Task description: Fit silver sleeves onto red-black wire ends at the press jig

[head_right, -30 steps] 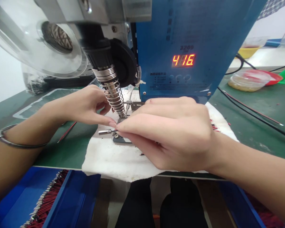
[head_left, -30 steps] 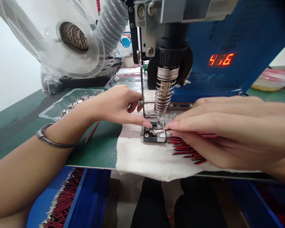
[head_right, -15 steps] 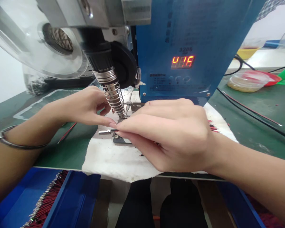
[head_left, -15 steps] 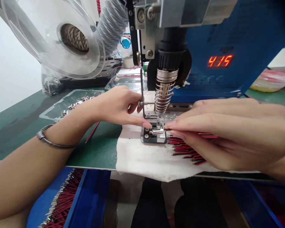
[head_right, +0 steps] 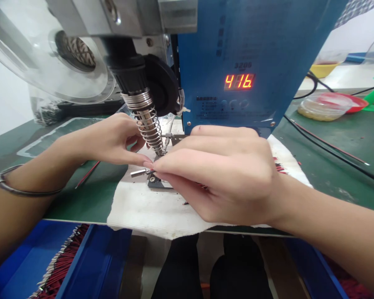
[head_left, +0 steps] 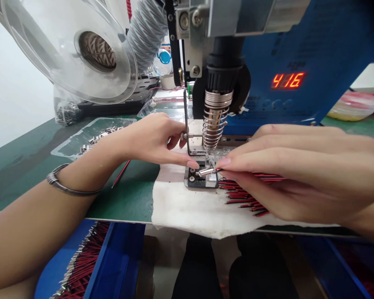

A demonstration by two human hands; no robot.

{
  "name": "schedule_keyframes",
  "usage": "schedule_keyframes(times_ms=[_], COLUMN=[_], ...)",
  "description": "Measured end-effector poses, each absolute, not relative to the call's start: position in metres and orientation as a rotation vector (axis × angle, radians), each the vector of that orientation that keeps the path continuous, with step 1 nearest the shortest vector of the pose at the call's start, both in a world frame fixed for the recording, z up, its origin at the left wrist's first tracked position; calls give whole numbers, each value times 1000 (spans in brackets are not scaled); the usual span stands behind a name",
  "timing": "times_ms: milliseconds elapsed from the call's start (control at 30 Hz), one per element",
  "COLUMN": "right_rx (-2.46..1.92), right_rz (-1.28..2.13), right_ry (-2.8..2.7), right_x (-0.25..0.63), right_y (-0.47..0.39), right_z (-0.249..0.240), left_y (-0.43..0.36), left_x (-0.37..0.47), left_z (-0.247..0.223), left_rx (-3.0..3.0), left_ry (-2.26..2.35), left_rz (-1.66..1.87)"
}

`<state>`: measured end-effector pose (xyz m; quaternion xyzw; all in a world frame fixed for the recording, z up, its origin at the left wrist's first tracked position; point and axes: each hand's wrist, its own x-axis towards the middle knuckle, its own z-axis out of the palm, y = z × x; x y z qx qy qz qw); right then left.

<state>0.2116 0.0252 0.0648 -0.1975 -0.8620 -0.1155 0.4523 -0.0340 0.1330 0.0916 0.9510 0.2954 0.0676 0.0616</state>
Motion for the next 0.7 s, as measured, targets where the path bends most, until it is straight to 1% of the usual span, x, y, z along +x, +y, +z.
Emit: schedule_keyframes(times_ms=[467, 700], right_rx=[-478, -494], right_rz=[-252, -314], right_ry=[-2131, -2120], right_x=[214, 213], right_y=[25, 25], right_z=[60, 55], left_y=[132, 131], left_x=[-32, -33], left_z=[92, 92], left_rx=[2888, 2903], left_ry=[912, 935], left_rz=[186, 179])
